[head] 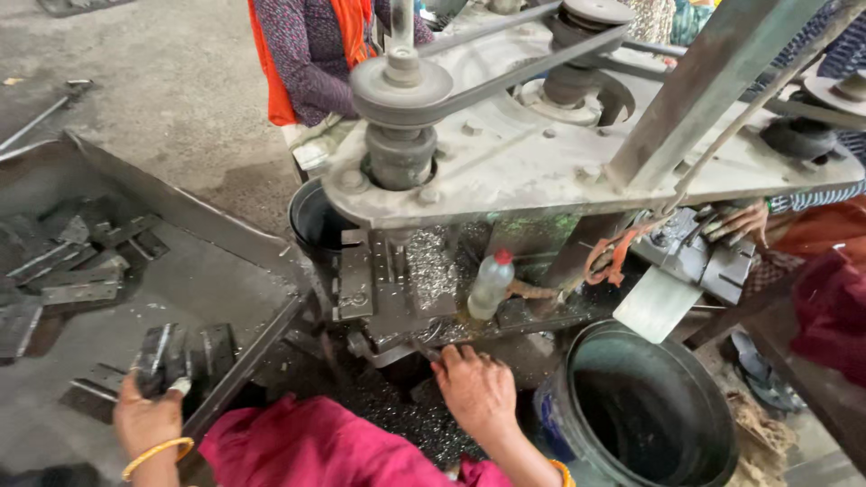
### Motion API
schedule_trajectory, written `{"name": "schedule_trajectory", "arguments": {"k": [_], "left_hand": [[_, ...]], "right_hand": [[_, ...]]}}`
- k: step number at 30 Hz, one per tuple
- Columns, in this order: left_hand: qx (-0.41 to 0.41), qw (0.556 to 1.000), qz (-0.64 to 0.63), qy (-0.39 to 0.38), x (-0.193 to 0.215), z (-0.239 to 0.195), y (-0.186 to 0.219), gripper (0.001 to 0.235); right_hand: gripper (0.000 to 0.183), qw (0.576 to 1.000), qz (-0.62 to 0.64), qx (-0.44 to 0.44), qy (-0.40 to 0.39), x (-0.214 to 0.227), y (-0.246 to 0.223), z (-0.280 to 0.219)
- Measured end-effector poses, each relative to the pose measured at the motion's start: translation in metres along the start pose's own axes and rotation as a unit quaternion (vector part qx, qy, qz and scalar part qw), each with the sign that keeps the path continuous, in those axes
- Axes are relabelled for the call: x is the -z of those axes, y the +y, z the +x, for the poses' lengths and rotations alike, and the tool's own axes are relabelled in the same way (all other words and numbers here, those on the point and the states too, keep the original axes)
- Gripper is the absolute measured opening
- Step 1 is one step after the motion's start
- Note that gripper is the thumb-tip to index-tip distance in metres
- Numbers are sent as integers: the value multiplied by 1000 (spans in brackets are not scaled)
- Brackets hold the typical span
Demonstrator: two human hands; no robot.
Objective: The person operates a metal fabrication machine to process metal hinge components, placing individual pieces into the machine, using a tool to clear metal shavings, and collecting finished parts into a metal bin.
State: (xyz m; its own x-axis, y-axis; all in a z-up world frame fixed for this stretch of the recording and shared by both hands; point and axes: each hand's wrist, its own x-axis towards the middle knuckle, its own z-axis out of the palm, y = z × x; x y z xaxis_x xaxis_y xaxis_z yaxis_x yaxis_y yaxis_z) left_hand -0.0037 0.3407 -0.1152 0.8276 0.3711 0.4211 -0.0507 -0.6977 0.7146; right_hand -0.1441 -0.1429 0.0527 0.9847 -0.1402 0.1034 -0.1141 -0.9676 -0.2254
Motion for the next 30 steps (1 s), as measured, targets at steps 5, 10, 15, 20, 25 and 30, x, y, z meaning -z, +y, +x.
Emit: {"name": "schedule_trajectory", "arguments": {"k": [5, 10, 15, 20, 25, 30], "left_hand": [[-27, 991, 127, -14, -1, -1, 29, 69], [-34, 973, 214, 78, 14, -28, 102, 67], [-11, 964, 262, 53, 16, -21, 111, 67], [-15, 965, 260, 29, 13, -17, 99, 75], [-30, 992, 120, 31, 13, -16, 88, 75], [-23, 990, 126, 54, 7, -19, 61, 61]], "right_hand": [[25, 995, 5, 9, 96, -8, 1, -2], [24, 993, -10, 20, 115, -11, 1, -5], [23, 992, -15, 23, 122, -12, 0, -6], [23, 993, -15, 10, 116, -13, -1, -6], [23, 991, -10, 21, 135, -14, 0, -7], [23, 988, 3, 31, 149, -13, 0, -8]]}}
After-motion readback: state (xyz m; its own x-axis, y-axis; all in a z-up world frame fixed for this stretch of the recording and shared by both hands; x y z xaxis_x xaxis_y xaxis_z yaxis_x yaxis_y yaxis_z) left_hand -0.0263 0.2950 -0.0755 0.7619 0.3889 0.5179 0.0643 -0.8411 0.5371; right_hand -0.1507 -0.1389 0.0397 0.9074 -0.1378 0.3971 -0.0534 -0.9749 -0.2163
